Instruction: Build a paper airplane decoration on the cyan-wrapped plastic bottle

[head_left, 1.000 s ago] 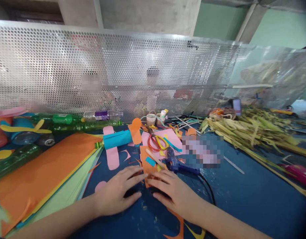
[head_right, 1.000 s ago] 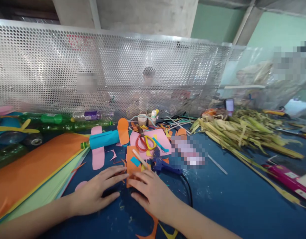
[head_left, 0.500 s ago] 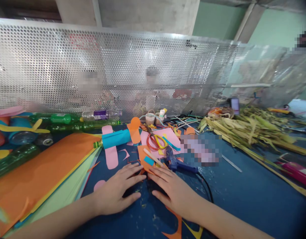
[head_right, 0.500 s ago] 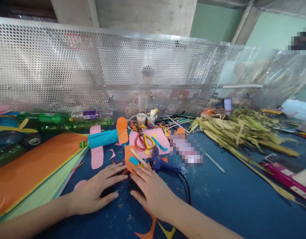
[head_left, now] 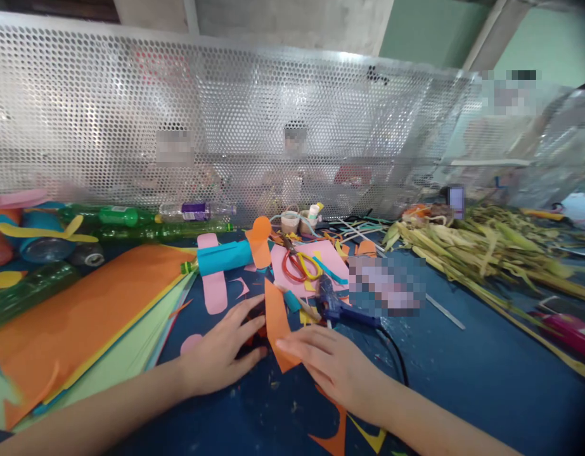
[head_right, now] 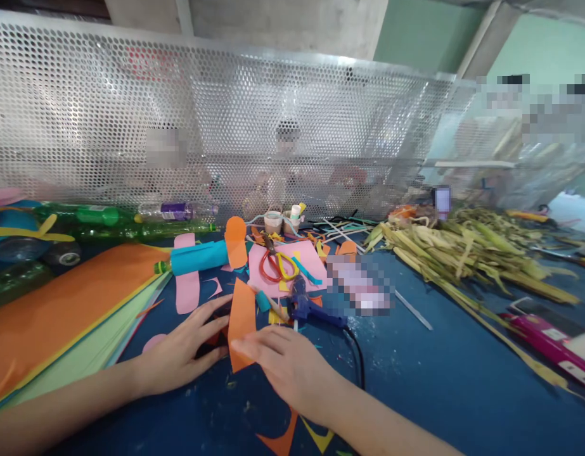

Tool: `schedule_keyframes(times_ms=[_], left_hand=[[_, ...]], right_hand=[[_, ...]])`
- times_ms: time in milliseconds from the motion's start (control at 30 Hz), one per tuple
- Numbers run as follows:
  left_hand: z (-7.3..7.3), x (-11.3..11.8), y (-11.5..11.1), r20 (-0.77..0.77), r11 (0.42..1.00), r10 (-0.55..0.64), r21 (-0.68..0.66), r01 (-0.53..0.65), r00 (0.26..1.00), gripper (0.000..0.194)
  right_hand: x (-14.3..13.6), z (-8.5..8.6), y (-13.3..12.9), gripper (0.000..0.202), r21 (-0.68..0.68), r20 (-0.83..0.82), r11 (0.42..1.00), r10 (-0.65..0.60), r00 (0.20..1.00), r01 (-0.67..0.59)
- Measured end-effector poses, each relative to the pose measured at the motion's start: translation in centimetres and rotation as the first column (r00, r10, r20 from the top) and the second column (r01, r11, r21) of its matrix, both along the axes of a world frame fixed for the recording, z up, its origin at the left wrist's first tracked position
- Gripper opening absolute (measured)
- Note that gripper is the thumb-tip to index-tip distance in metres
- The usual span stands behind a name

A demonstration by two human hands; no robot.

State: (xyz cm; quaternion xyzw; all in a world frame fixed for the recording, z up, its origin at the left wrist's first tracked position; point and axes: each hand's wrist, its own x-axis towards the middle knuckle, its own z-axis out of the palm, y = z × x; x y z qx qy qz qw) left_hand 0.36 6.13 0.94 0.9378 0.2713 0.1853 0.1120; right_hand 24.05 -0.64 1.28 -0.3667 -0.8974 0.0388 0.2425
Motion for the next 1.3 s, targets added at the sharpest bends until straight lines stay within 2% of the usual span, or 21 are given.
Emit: schedule_keyframes(times_ms=[133,333,400,500,600,767,933,1200,1300], left_hand=[[-0.1,0.1,0.2,0.042,0.999,0.032,0.008,-0.032,0.999,0.035],[-1.0,-0.2,0.9,0.095,0.986,0.164,-0.048,-0.16,0.982,0.036],[-0.7,-0.2,0.9,0.123,0.973,0.209,-0.126,-0.194,0.97,0.037],[-0.1,-0.2,1.1,0.181,0.936,0.236,-0.305,-0.174,0.955,0.042],[0.0,-0.3,1.5,0.227,0.903,0.271,-0.396,-0.165,0.936,0.047],[-0.6,-0.4,2.1,0.294,0.889,0.289,-0.435,-0.141,0.911,0.046],[-0.9,-0.5,2.2,0.293,0.892,0.295,-0.425,-0.153,0.909,0.038],[-0.5,-0.4,2.2,0.258,0.885,0.308,-0.431,-0.176,0.916,0.024],[-0.5,-0.4,2.1,0.257,0.889,0.311,-0.419,-0.184,0.915,0.024]], right_hand=[[-0.2,0.0,0.0,0.038,-0.083,0.027,0.994,0.079,0.996,-0.077],[-0.6,0.9,-0.1,0.028,-0.012,0.03,0.982,0.191,0.981,-0.191],[-0.7,1.2,-0.2,0.028,0.008,0.046,0.978,0.21,0.977,-0.21],[-0.8,1.4,-0.2,0.028,0.026,0.059,0.975,0.218,0.974,-0.22],[-0.8,1.3,-0.2,0.028,0.029,0.053,0.972,0.233,0.971,-0.235],[-0.9,1.0,-0.4,0.021,-0.037,0.001,0.963,0.268,0.963,-0.268],[-1.1,0.8,-0.5,0.016,-0.06,-0.017,0.957,0.282,0.959,-0.283],[-1.3,0.8,-0.7,0.013,-0.074,-0.051,0.95,0.3,0.953,-0.303],[-1.1,0.6,-0.9,0.019,-0.072,-0.091,0.953,0.287,0.954,-0.294]])
